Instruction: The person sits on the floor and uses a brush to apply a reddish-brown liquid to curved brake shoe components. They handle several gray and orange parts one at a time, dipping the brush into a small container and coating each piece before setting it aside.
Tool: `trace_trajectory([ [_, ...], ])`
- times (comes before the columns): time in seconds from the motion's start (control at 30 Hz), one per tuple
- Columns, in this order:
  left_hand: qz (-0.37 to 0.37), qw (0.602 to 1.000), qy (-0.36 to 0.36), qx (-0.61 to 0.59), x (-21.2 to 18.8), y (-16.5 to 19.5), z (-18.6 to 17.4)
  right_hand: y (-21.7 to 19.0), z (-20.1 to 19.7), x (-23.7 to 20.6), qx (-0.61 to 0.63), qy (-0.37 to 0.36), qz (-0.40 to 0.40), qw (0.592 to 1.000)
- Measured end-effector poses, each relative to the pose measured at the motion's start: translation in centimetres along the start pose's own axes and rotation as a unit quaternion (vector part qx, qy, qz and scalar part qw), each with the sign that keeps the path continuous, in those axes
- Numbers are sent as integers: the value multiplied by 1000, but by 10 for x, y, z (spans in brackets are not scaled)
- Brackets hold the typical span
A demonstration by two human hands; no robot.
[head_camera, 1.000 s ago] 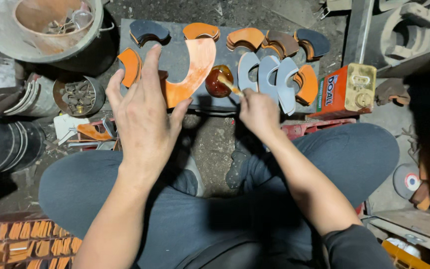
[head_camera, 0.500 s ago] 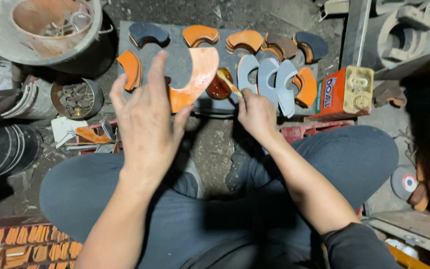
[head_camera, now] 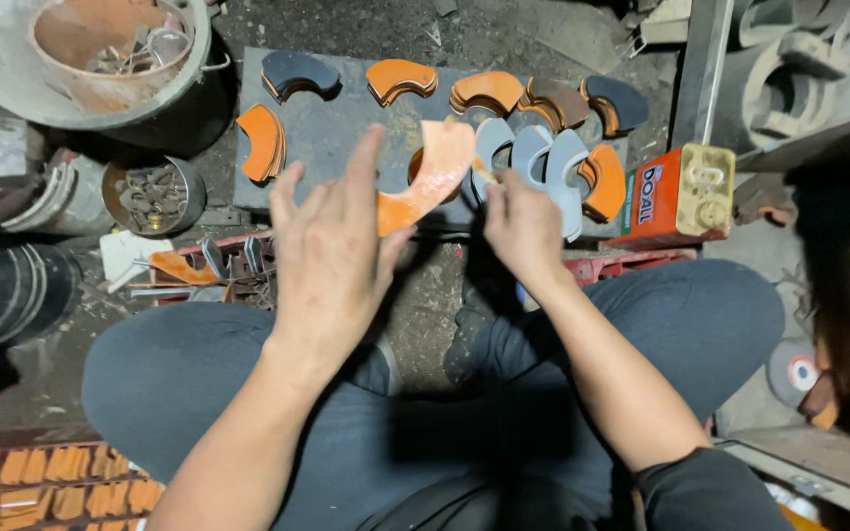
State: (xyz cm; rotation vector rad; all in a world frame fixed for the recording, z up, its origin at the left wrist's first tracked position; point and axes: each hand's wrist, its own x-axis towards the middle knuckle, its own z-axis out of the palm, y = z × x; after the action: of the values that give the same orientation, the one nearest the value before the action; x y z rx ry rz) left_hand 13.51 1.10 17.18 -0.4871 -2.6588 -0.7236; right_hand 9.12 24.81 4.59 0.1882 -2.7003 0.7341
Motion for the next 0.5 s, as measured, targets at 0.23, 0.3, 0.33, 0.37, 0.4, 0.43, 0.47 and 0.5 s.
trace_trajectory([
  [0.23,-6,1000,15,6,-1,-5,-1,2,-22,-13,89,27,31,995],
  [0.3,-18,1000,15,8,0,-7,-4,4,-9,-11,92,-6,54,994],
  [0.33,-19,1000,14,9,1,-6,-4,6,-1,-9,98,-20,61,993],
  [0.37,-23,1000,14,11,1,-6,-4,9,5,-7,104,-35,66,992],
  [0.4,-29,999,15,13,1,-7,-4,13,8,-6,134,-25,77,988],
  [0.43,-30,999,15,7,1,-8,-4,16,8,-4,163,-18,86,983],
  [0.47,-32,999,15,-1,1,-9,-2,19,5,-3,191,-14,95,977],
  [0.5,-34,999,13,-9,1,-10,0,22,-1,-3,213,-20,99,972],
])
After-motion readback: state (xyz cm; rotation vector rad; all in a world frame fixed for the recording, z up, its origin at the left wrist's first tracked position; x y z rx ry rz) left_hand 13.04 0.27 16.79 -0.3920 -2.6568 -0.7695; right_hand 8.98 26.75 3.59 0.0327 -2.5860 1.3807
